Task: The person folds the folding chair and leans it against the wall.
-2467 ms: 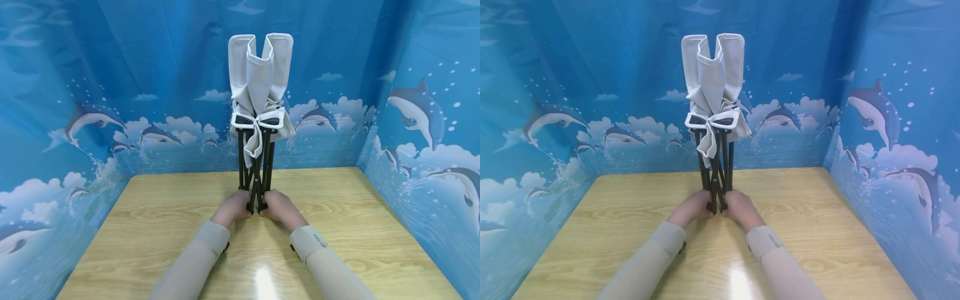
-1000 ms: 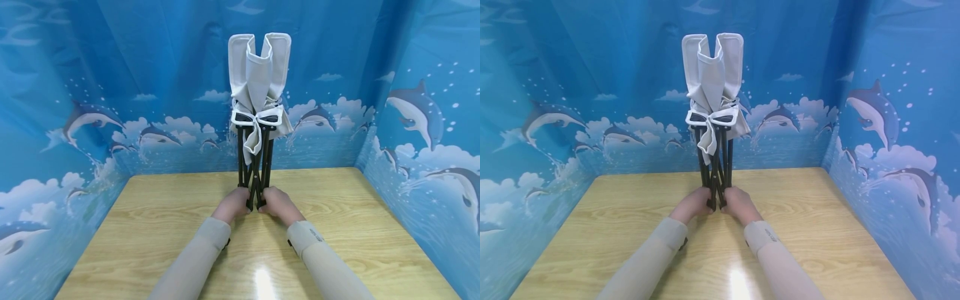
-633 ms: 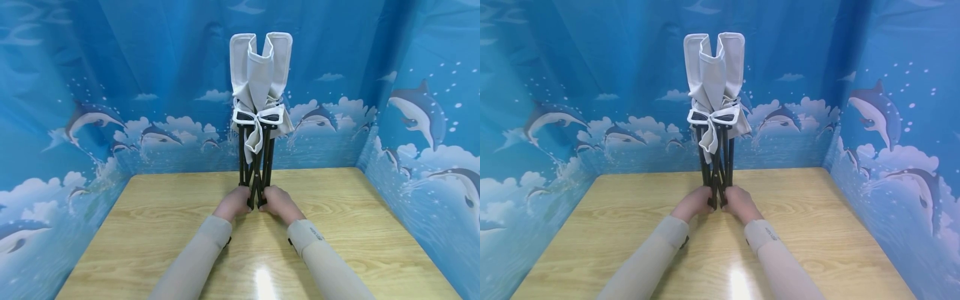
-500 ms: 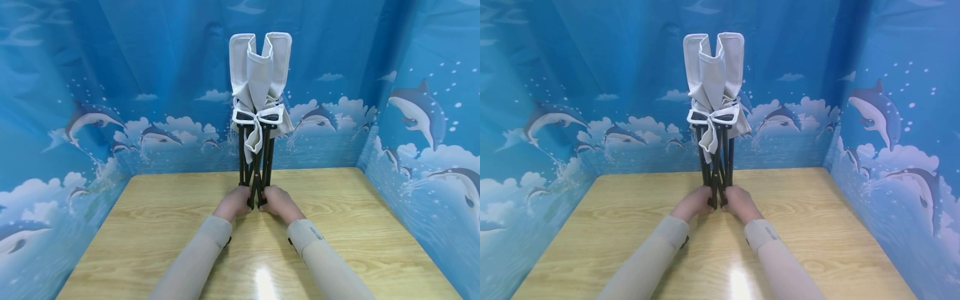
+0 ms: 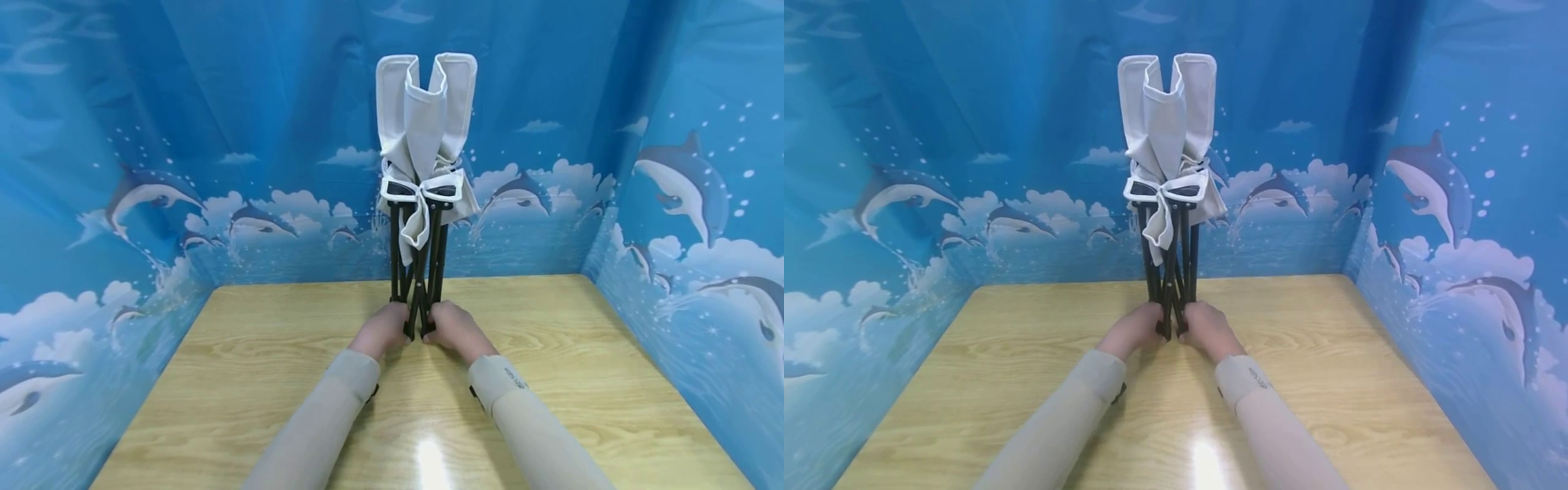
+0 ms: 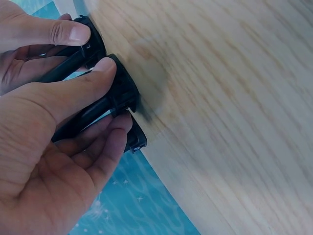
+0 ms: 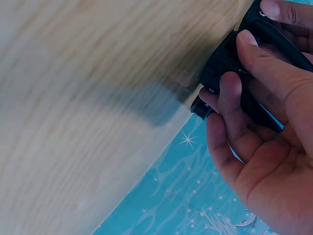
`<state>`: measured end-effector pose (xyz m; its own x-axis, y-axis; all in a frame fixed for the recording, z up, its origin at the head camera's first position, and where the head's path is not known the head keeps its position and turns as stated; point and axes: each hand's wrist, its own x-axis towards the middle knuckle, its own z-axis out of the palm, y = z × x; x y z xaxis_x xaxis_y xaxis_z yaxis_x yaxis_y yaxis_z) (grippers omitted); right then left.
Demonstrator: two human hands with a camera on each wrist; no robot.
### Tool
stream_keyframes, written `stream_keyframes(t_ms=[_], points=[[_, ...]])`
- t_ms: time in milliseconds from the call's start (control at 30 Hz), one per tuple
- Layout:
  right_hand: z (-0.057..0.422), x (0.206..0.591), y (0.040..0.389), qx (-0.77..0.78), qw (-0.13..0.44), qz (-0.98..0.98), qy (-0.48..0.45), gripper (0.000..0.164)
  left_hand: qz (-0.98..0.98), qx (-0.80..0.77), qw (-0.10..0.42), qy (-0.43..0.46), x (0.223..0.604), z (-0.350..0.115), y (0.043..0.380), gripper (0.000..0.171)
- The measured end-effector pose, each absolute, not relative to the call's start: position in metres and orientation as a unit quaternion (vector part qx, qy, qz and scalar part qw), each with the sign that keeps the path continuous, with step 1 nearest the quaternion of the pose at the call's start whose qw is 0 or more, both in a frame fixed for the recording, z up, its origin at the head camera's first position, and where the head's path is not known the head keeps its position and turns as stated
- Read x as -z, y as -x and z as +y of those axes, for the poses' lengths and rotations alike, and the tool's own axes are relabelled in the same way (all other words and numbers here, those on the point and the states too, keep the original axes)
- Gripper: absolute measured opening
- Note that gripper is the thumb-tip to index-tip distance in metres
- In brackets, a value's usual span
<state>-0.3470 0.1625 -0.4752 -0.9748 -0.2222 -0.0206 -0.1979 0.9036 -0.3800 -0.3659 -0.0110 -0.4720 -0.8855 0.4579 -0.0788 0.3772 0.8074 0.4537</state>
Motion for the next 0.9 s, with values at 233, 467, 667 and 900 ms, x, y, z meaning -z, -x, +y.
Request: stream_keyframes(t_ms=[233, 467, 667, 900], points=[[0.163, 0.477, 0.348, 0.194, 0.042, 0.975, 0.102, 0.022, 0.946, -0.214, 0.091, -0.226, 0.473, -0.011, 0.368, 0.018], [0.163, 0.477, 0.352, 0.192, 0.042, 0.975, 0.101, 0.024, 0.947, -0.214, 0.092, -0.223, 0.473, -0.01, 0.373, 0.018], [0.163, 0.476, 0.355, 0.195, 0.041, 0.975, 0.103, 0.025, 0.946, -0.213, 0.087, -0.228, 0.473, -0.01, 0.375, 0.018], [0.164, 0.477, 0.358, 0.19, 0.037, 0.976, 0.104, 0.022, 0.946, -0.207, 0.068, -0.24, 0.474, -0.009, 0.377, 0.016]])
